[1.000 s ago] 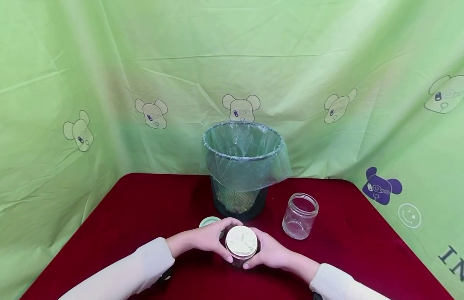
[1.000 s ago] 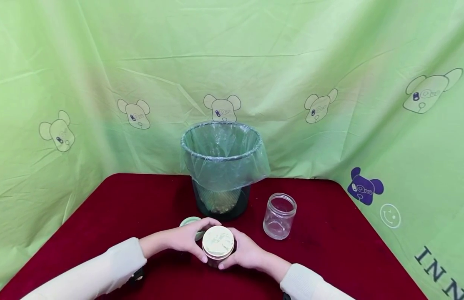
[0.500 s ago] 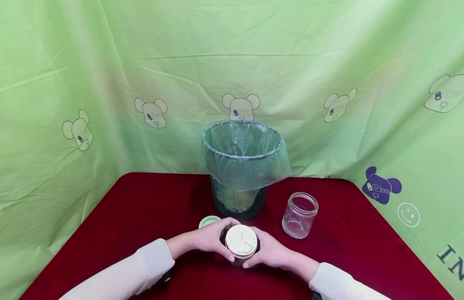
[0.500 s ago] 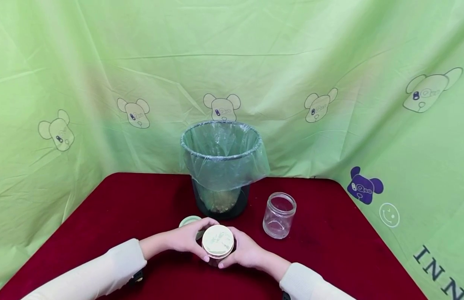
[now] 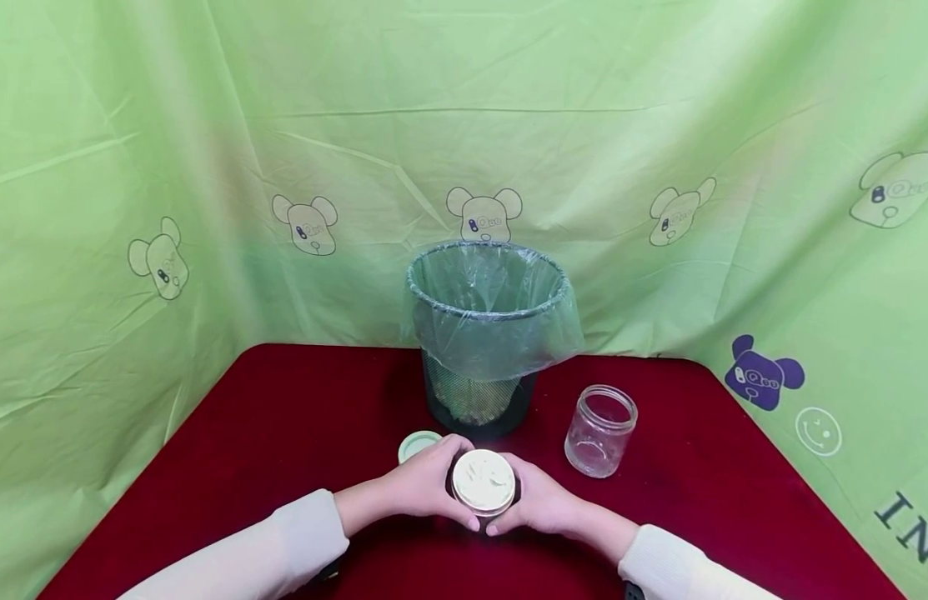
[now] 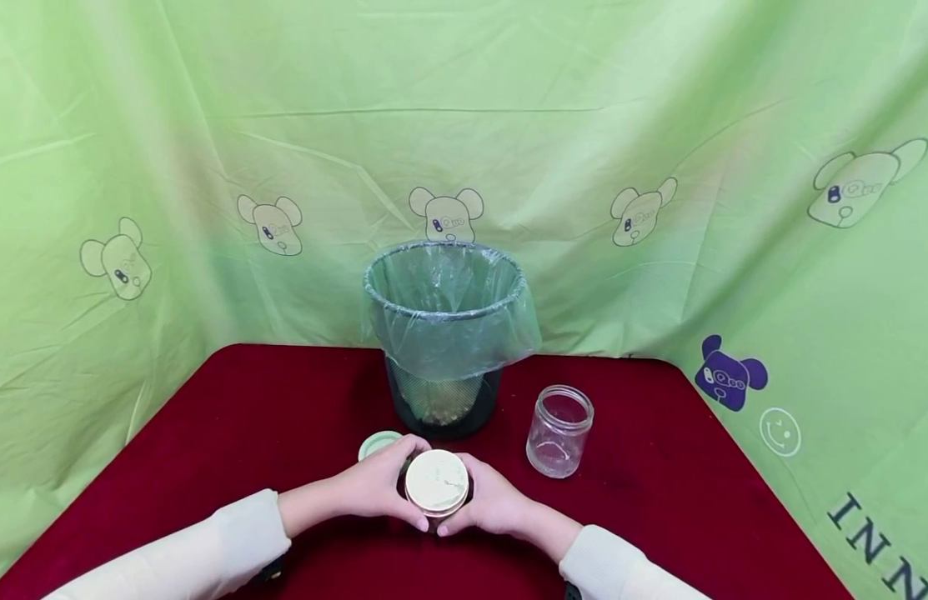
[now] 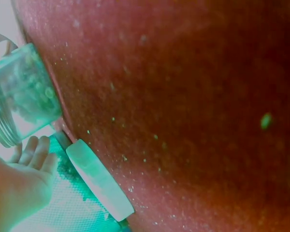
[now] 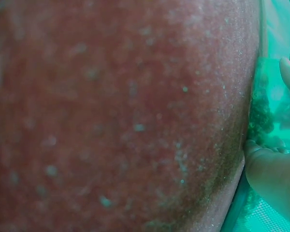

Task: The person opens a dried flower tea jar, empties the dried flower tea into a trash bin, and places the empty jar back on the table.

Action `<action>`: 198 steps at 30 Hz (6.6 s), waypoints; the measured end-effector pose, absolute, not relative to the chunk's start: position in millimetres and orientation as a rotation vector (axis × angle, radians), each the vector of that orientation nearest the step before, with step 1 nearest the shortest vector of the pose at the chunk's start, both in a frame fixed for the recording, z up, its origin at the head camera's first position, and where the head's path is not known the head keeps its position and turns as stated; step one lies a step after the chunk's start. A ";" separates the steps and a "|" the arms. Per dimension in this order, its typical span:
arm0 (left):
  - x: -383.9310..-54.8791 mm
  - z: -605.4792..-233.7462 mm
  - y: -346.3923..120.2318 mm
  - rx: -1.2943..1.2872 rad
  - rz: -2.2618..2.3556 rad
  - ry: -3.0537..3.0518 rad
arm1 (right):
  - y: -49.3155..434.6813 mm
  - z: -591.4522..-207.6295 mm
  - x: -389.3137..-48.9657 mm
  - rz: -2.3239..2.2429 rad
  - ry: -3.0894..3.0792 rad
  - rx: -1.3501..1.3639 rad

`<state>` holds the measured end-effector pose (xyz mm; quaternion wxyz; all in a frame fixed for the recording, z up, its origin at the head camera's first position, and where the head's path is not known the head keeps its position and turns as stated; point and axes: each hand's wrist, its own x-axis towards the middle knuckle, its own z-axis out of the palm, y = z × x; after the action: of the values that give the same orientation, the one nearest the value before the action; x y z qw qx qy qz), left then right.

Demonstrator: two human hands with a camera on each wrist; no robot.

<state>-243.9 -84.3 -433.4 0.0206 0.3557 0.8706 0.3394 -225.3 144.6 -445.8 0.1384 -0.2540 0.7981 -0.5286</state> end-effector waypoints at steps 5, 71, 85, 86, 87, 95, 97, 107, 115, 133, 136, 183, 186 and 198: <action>-241.1 -433.9 -83.0 1.082 1.054 2.739 | 144.3 -446.6 -225.5 -1.542 2.296 -0.735; -235.5 -440.9 -77.7 1.003 1.195 2.702 | 145.5 -446.6 -226.1 -1.507 2.345 -0.766; -256.5 -430.0 -96.3 1.131 1.314 2.219 | 145.9 -446.2 -225.5 -1.538 2.290 -0.746; -258.2 -429.1 -96.6 1.125 1.299 2.202 | 146.0 -445.9 -225.3 -1.534 2.294 -0.743; -259.7 -428.3 -96.8 1.125 1.282 2.190 | 146.0 -445.7 -225.1 -1.530 2.295 -0.741; -265.3 -428.4 -94.9 1.113 1.301 2.120 | 145.6 -445.4 -225.1 -1.540 2.283 -0.741; -264.7 -427.8 -93.6 1.096 1.312 2.127 | 145.6 -445.6 -225.5 -1.539 2.285 -0.741; -253.3 -433.3 -89.6 1.078 1.354 2.299 | 145.7 -446.7 -226.0 -1.507 2.320 -0.744; -239.7 -435.0 -83.9 0.995 1.238 2.608 | 145.6 -446.5 -226.2 -1.510 2.323 -0.755; -228.6 -436.6 -78.8 0.852 1.259 2.726 | 145.5 -446.6 -226.2 -1.513 2.323 -0.747; -234.2 -435.8 -81.8 0.899 1.289 2.644 | 145.9 -446.9 -226.1 -1.516 2.321 -0.743; -236.8 -438.8 -80.9 0.974 1.191 2.723 | 146.1 -446.6 -226.8 -1.520 2.297 -0.734; -237.1 -439.4 -81.0 0.967 1.200 2.720 | 145.8 -446.3 -226.3 -1.519 2.301 -0.734; -248.2 -433.8 -89.7 1.078 1.264 2.514 | 145.7 -445.8 -225.7 -1.518 2.308 -0.724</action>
<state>-248.2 -89.7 -433.8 0.0641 0.3571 0.8326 0.4185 -225.7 145.7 -445.8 0.1425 -0.2510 0.8000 -0.5260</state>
